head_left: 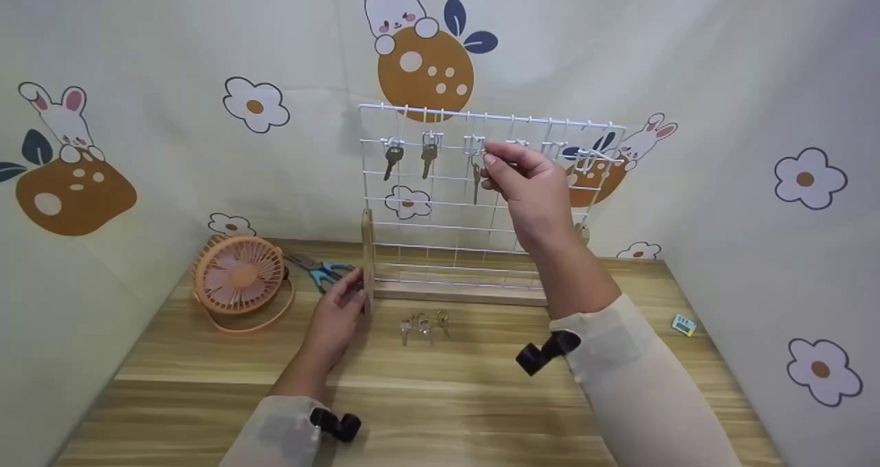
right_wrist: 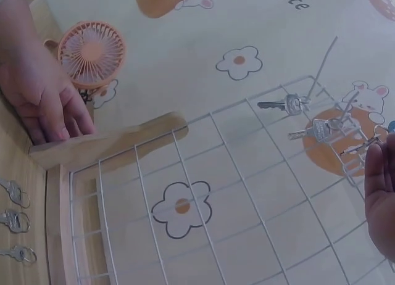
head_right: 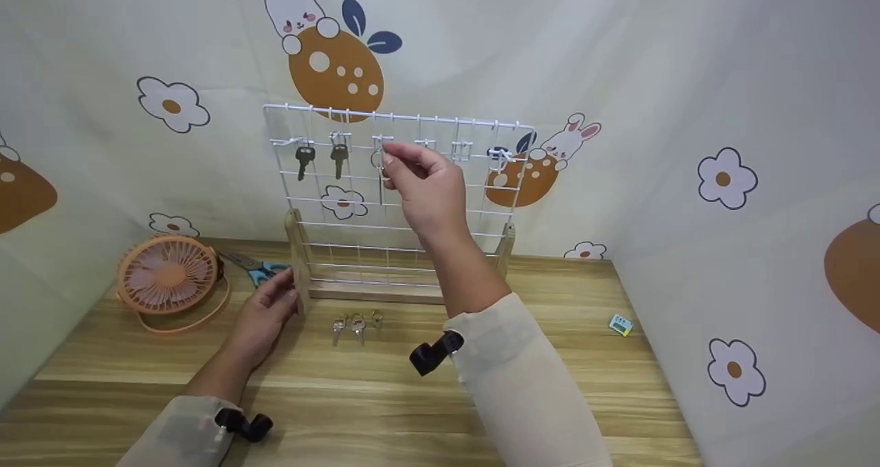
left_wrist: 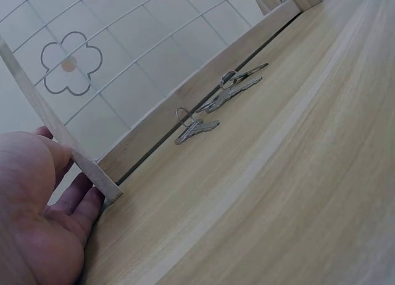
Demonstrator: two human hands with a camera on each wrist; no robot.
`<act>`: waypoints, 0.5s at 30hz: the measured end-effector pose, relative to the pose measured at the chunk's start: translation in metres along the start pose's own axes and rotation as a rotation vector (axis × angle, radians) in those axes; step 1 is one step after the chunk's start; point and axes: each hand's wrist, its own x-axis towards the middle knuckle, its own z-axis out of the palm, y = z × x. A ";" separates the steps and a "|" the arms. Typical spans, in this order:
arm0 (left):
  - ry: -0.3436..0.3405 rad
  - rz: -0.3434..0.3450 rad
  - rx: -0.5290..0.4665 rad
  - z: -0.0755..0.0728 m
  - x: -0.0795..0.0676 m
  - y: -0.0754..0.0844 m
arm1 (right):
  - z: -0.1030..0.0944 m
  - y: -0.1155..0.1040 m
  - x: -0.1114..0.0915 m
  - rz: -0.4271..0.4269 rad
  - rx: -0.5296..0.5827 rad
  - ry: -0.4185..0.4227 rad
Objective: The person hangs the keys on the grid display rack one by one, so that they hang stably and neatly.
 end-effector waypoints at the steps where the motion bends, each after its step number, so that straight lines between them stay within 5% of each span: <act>1: 0.001 -0.002 0.000 0.000 0.000 0.000 | 0.002 0.000 0.001 0.004 0.022 0.009; 15: 0.005 -0.027 0.024 0.000 0.000 0.001 | 0.019 -0.003 0.001 0.032 0.229 0.092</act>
